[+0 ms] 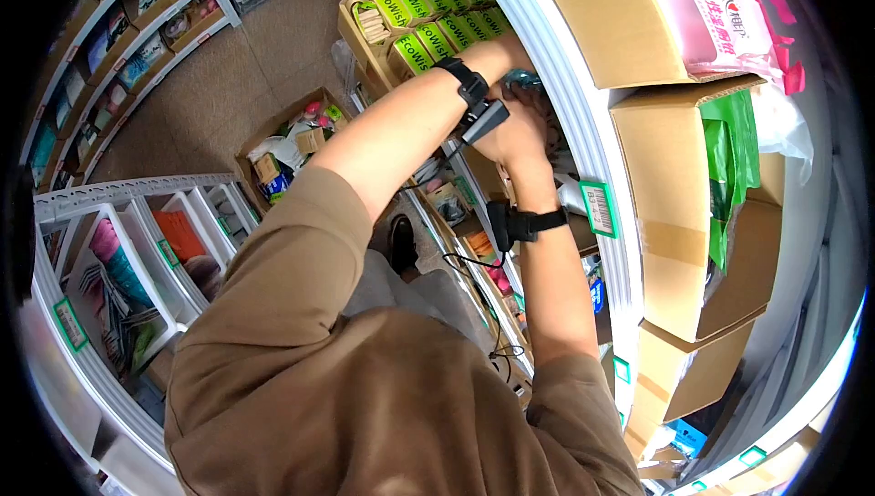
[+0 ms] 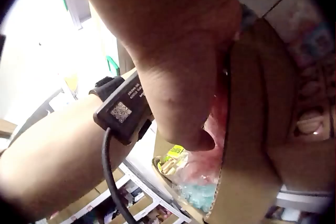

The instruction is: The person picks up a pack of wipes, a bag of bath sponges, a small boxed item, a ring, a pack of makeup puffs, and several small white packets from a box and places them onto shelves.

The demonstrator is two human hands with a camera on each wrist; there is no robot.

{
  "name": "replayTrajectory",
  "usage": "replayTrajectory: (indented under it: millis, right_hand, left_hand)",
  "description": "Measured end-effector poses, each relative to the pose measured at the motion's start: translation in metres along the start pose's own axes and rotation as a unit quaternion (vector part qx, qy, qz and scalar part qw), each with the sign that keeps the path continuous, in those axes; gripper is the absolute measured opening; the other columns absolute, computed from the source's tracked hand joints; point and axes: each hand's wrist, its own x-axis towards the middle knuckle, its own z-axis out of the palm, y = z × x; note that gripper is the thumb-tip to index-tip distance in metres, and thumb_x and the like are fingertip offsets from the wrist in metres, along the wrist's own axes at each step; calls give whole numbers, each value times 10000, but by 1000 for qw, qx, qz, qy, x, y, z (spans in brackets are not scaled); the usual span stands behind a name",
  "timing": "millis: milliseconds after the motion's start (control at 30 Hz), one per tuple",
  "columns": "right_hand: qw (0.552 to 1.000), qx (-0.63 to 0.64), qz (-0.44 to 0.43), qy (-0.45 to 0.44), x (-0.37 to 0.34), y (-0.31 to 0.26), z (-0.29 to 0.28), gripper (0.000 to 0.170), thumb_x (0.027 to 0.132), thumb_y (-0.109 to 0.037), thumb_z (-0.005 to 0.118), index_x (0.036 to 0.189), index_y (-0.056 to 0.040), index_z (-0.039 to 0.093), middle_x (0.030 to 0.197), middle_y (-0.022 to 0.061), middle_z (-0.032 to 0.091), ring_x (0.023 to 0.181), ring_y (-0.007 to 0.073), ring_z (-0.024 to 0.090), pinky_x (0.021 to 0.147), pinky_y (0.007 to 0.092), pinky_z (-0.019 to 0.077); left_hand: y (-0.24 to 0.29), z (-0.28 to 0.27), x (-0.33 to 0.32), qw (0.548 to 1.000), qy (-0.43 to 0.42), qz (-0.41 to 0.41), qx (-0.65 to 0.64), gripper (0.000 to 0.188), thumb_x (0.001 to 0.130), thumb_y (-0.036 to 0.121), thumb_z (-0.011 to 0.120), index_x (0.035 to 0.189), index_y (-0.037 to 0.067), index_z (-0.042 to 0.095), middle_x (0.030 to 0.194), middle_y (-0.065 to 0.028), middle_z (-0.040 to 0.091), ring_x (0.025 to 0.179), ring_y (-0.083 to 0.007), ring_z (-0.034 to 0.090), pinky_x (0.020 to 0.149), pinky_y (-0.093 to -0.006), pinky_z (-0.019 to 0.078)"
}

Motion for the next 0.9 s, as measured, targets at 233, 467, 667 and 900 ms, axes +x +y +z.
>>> replayTrajectory:
  millis: [233,467,667,900]
  right_hand:
    - [957,106,-167,213,-12,11,8,503,754,-201,664,1195,-4,521,1170,247,537,1163,462,451,1088,515,283]
    - [942,264,-129,163,-34,88,4,518,829,29,550,1342,4,484,1324,179,544,1253,296,512,1065,391,385]
    - [954,21,65,293,-16,101,15,367,906,-111,508,1236,30,587,1292,242,574,1230,411,511,1056,427,398]
    - [942,23,33,333,21,83,14,493,928,-292,479,1295,28,556,1387,291,474,1317,451,409,1118,461,312]
  left_hand:
    - [43,-16,-13,993,-103,-17,-49,423,942,354,578,1276,97,620,1335,-159,577,1230,-298,533,1060,-350,392]
    - [24,-8,-16,966,-232,-109,21,437,893,313,571,1254,75,638,1324,-162,589,1229,-311,549,1048,-373,412]
    - [28,0,-22,931,-246,-237,131,524,850,256,560,1362,139,556,1378,-124,556,1289,-325,505,1063,-577,313]
    - [63,-68,-53,967,-43,-252,19,512,868,313,582,1288,21,575,1315,-233,544,1179,-399,558,999,-450,470]
